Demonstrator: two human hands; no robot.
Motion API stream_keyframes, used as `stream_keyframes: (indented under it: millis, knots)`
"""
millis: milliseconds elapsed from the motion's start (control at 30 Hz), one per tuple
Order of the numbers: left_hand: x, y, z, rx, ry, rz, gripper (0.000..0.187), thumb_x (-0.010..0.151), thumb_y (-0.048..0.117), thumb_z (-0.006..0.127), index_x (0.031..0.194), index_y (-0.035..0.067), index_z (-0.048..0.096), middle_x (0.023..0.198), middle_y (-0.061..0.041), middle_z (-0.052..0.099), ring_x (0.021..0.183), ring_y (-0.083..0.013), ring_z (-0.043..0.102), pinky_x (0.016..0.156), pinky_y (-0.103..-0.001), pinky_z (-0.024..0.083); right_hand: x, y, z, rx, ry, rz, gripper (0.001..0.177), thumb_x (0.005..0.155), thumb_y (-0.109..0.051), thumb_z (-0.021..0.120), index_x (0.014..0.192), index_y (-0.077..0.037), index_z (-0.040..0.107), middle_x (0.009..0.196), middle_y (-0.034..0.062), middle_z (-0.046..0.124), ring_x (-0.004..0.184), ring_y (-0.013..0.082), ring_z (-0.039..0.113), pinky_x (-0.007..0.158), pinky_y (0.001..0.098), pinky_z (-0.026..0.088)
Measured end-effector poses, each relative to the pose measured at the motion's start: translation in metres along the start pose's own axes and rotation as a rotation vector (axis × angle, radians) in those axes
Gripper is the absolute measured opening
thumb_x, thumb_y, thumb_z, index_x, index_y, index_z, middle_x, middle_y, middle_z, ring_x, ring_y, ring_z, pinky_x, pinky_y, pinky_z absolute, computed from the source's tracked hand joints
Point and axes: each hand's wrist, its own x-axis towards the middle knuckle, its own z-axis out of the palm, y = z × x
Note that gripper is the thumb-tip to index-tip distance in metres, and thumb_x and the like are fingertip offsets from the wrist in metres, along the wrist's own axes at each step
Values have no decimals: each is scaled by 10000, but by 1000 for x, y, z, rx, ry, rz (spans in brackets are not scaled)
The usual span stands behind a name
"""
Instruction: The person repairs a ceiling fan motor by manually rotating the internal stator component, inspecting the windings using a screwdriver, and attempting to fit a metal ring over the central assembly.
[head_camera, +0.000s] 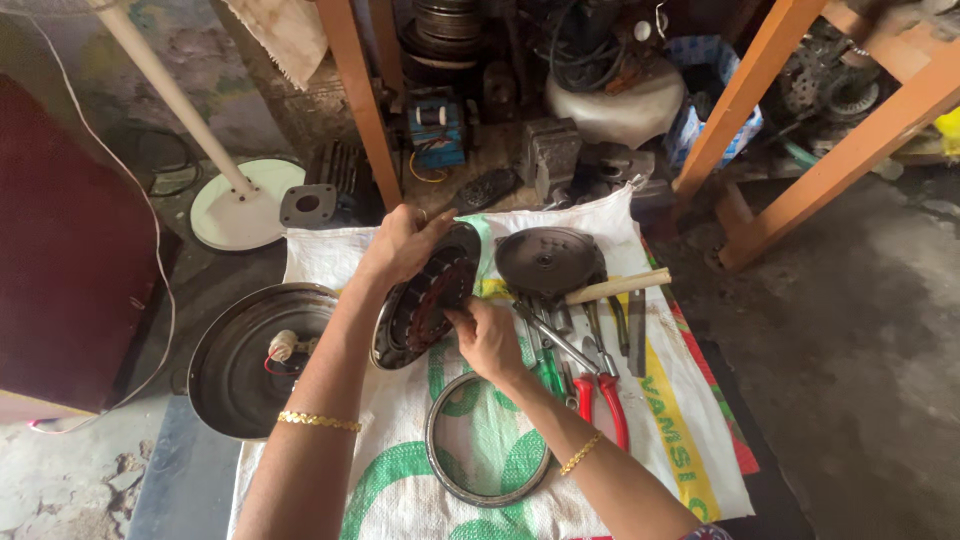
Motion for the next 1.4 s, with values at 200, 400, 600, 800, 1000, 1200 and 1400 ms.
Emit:
stream_keyframes:
  millis: [200, 400, 600, 800, 1000, 1200, 1400]
  knots:
    - [4, 2, -2, -48, -49, 99, 488, 930, 467, 652, 953, -14, 736, 656, -215, 644, 619, -252, 653, 648, -437, 514, -6, 8, 11, -25, 40, 6, 130, 898, -78, 688, 781, -32, 657, 556, 156, 553, 497, 348, 549, 526, 470, 404]
    - [10, -1, 1, -63, -60, 53, 492, 950, 454, 659, 912, -31, 729, 624, -207, 623, 590, -264, 622, 639, -441, 512, -13, 39, 26, -187, 240, -274, 169, 905, -112, 720, 952, -5, 597, 742, 155, 584, 674, 365, 562, 647, 479, 432]
    - [12, 5, 4, -95, -68, 53, 458, 933, 434, 652, 965, -15, 736, 590, -183, 631, 576, -260, 675, 628, -429, 532, -14, 20, 13, -222, 192, -134, 447, 934, -379, 759, 1183, -35, 617, 1048, 165, 638, 997, 362, 616, 895, 494, 481]
    - [13, 11, 3, -94, -81, 40, 471, 946, 431, 651, 964, -26, 762, 576, -143, 636, 590, -230, 687, 635, -421, 542, 19, -22, -1, -183, 127, -119, 1366, 616, -734, 826, 1555, 58, 228, 1553, 380, 266, 1478, 529, 287, 1180, 637, 296]
    - [15, 4, 5, -106, -57, 79, 461, 929, 423, 659, 946, -26, 762, 550, -157, 625, 572, -240, 682, 629, -413, 531, 24, -30, 11, -73, 33, -139, 1414, 575, -611, 934, 1557, 43, 153, 1527, 341, 244, 1473, 511, 268, 1204, 626, 304]
    - [20, -8, 7, -76, -26, 72, 563, 934, 455, 680, 810, -94, 708, 574, -193, 621, 578, -267, 669, 618, -430, 523, 24, -33, 15, 22, 41, -89, 1292, 576, -397, 942, 1540, 17, 189, 1477, 289, 292, 1391, 465, 362, 1166, 553, 391]
    - [22, -8, 10, -74, -4, 145, 545, 924, 451, 680, 830, -85, 701, 611, -207, 636, 603, -278, 686, 620, -433, 523, 22, -31, 13, -31, 86, -180, 1296, 532, -436, 950, 1506, 19, 226, 1455, 315, 281, 1380, 482, 335, 1147, 563, 371]
